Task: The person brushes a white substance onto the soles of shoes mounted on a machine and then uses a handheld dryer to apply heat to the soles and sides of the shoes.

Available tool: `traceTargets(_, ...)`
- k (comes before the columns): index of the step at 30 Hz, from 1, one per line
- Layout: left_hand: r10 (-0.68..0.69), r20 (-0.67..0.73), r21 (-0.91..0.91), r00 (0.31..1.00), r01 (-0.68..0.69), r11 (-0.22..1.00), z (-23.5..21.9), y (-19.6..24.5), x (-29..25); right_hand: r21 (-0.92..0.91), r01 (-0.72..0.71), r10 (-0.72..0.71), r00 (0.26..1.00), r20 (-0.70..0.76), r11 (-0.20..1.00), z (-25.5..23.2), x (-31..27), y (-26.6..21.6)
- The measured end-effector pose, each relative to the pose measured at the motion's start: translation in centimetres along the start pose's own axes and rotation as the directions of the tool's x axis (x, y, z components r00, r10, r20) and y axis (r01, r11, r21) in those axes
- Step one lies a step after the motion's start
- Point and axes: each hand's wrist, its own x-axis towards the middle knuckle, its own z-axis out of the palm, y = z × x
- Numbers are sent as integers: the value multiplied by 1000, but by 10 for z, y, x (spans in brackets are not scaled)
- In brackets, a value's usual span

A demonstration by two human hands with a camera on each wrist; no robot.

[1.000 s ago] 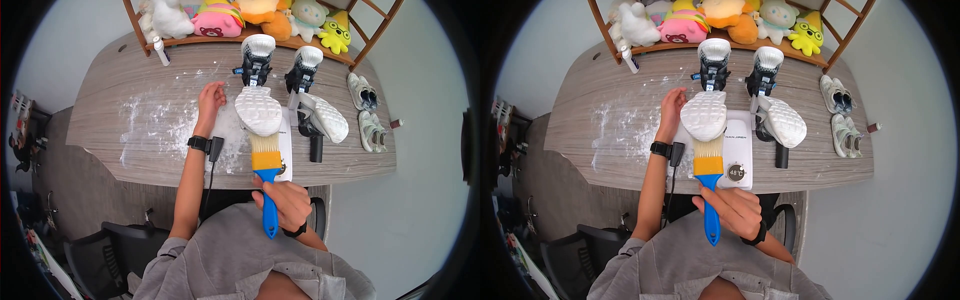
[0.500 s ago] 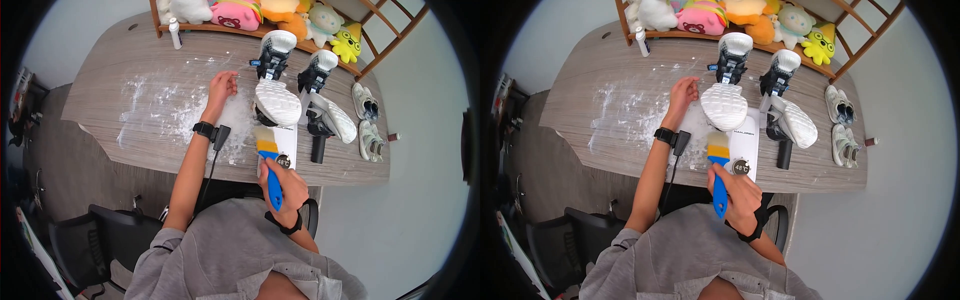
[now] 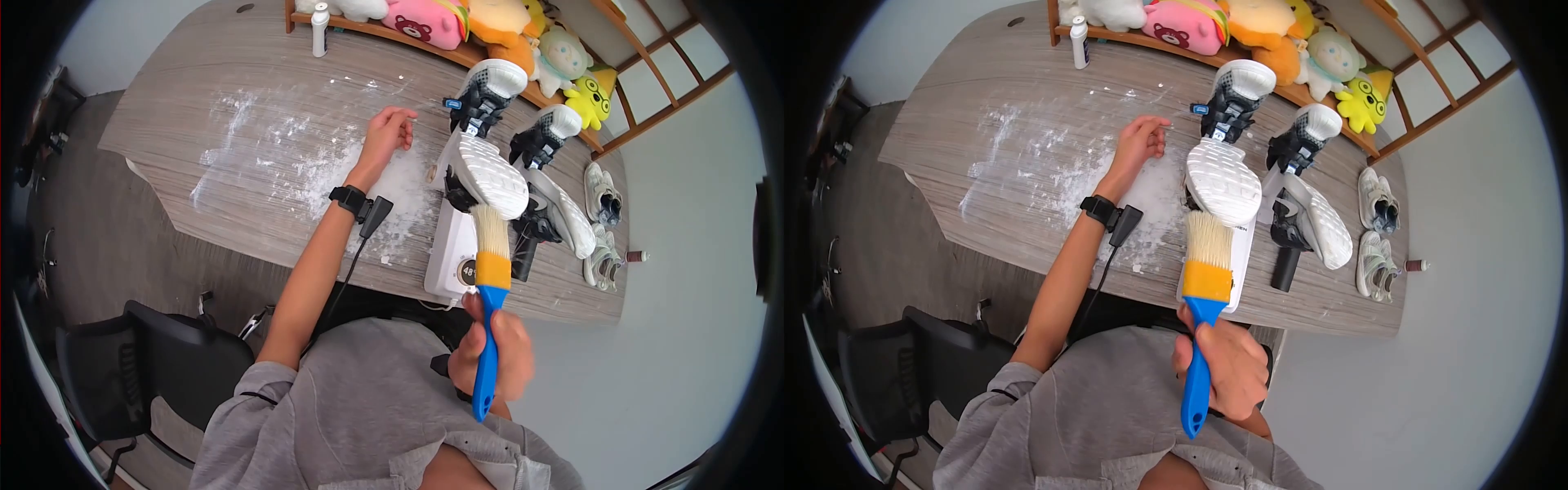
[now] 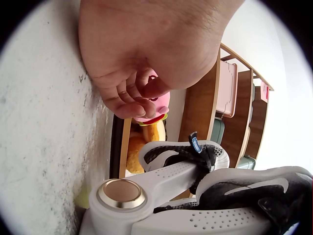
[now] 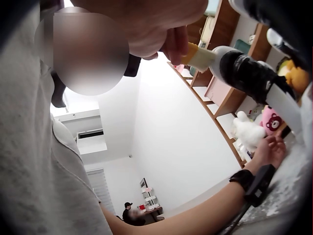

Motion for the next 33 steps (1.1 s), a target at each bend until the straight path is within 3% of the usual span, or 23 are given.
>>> traceTargets(2,3,-2,-5,1000,-3,1000,-1,0,0,36,31,-32,999,16,999,1,1,-1)
traceTargets(4,5,-1,-10,1000,-5,1000,0,-1,0,-114,-90,117,958,262,989,1,8,-5)
traceTargets(8,9,10,-16,1000,-9,1000,-3,-3,2,-216,-95,136,973,184,972,31,3,17)
traceTargets(9,10,13,-9,1000,-10,1000,-3,-2,2,-189,-58,79,991,105,980,42,0,28)
traceTargets(13,13,2,4,1000,-13,1000,-2,-2,2,-209,-90,114,988,105,974,50,2,34)
traceTargets(18,20,24,11,1000,-20,1000,-5,-5,3,-189,105,-103,994,23,976,31,15,25)
traceTargets(19,20,21,8,1000,-20,1000,-5,-5,3,-212,173,-162,984,68,962,21,18,20)
traceTargets(22,39,38,6,999,-40,999,-4,-4,1,-96,238,-239,971,2,966,7,16,12)
traceTargets(24,27,17,25,999,-27,999,-3,-2,0,-102,284,-281,959,42,953,2,12,10)
traceTargets(26,28,10,29,1000,-28,999,-3,-1,1,-53,242,-240,970,36,969,11,16,0)
traceTargets(27,25,11,34,1000,-25,999,-2,-2,0,-25,110,-106,986,131,994,17,22,-3)
traceTargets(28,25,6,33,1000,-25,999,-2,-3,1,-21,110,-106,985,135,994,26,22,0)
traceTargets(30,43,7,-3,999,-43,999,-3,-5,3,-194,16,8,992,122,981,49,17,14)
traceTargets(33,44,12,26,999,-45,999,-4,-6,3,-291,-46,70,995,75,955,73,15,33)
